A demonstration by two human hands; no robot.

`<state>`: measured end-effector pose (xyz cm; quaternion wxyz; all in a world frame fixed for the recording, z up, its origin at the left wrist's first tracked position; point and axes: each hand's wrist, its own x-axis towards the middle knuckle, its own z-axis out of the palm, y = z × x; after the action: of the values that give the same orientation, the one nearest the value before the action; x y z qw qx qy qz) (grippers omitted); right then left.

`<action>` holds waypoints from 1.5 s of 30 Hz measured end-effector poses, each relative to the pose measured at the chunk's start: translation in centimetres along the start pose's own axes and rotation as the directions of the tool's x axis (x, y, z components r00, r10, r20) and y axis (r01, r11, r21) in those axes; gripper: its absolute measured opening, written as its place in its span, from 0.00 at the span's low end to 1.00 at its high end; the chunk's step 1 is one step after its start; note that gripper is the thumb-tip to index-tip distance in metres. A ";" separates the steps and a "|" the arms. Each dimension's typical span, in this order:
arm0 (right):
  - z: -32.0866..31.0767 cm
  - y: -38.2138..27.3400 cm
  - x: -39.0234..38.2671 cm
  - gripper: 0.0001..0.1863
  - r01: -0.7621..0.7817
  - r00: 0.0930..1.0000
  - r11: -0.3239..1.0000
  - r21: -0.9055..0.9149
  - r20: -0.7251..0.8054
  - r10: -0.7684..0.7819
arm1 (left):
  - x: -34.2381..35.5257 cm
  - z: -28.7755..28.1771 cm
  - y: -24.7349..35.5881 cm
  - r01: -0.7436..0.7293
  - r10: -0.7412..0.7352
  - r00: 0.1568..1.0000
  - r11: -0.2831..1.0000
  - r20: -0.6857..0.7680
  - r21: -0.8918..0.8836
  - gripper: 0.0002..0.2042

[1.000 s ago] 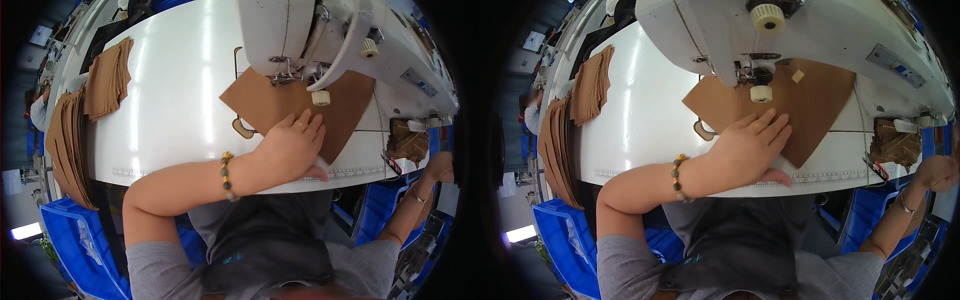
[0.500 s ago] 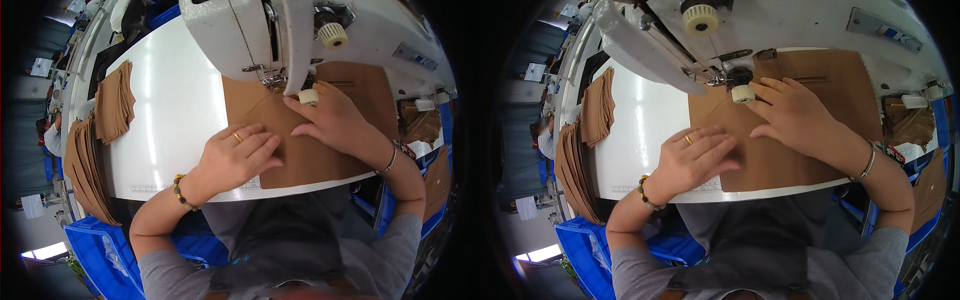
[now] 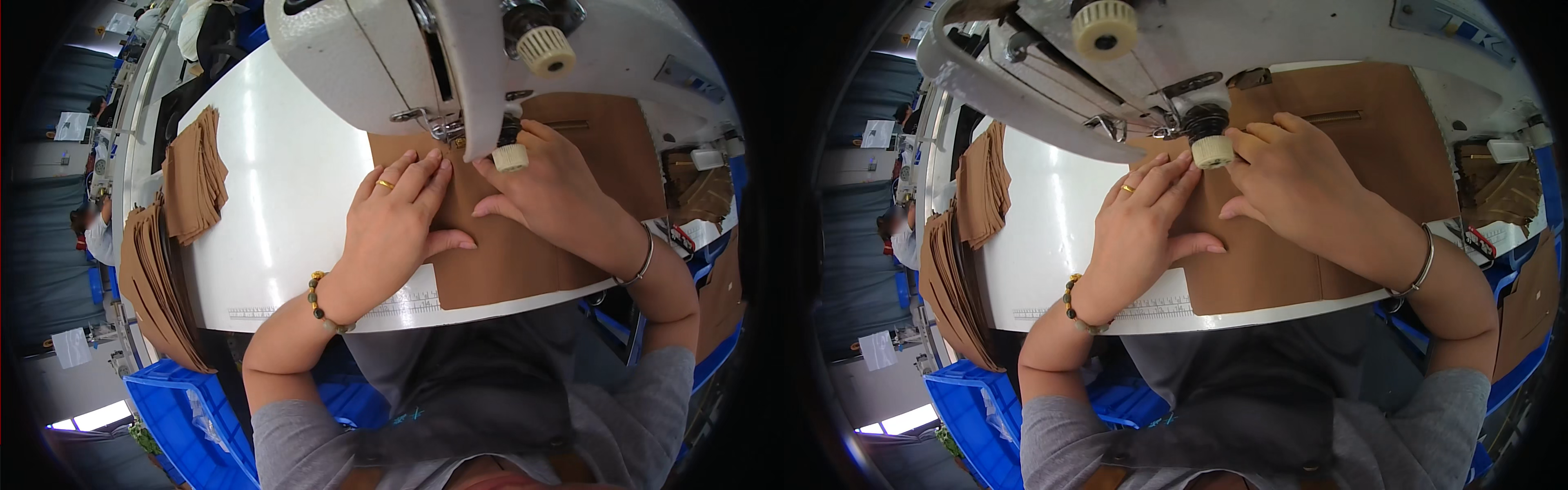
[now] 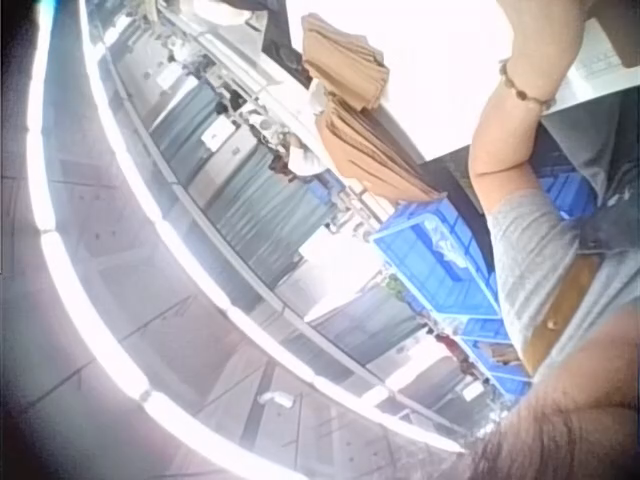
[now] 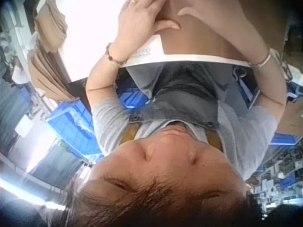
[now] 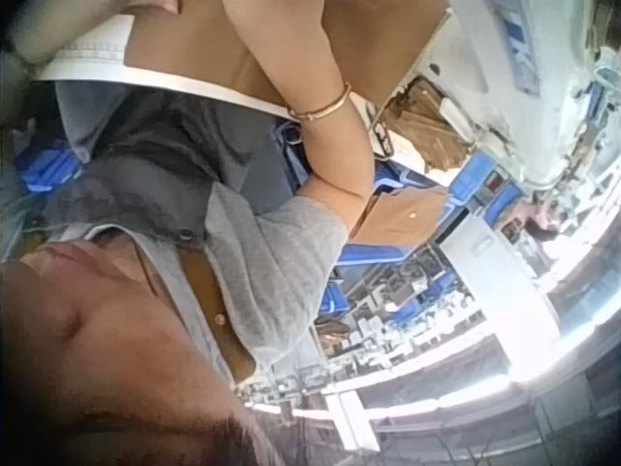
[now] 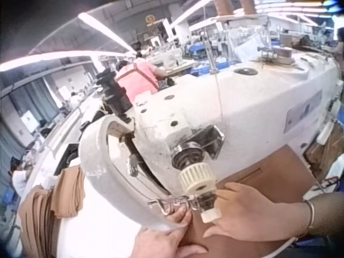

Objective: Sewing a zipper onto a leather panel using an industrial sewing machine.

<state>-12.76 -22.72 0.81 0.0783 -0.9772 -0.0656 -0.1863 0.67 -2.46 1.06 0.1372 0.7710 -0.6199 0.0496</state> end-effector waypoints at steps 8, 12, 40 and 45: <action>-0.1 0.3 0.4 0.23 -0.034 0.999 0.999 0.015 0.021 0.034 | 0.3 0.6 -0.8 -0.003 0.003 1.000 1.000 0.000 -0.012 0.44; 0.3 0.7 0.5 0.23 -0.028 1.000 1.000 0.007 0.001 0.028 | 0.5 0.8 -0.7 0.005 -0.005 1.000 1.000 -0.017 -0.025 0.44; -2.8 3.1 0.9 0.12 -0.253 0.958 0.957 0.141 -0.104 0.268 | 0.7 0.6 -1.3 -0.007 0.007 0.999 1.000 -0.039 0.002 0.42; -2.5 4.1 1.1 0.09 -0.299 0.870 0.945 0.133 -0.369 0.327 | 0.9 0.5 -1.3 -0.016 0.015 0.999 1.000 -0.039 -0.004 0.41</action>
<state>-12.03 -27.04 2.99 0.1539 -0.9153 0.1034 -0.3575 2.12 -3.24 0.57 0.1505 0.7648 -0.6232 0.0642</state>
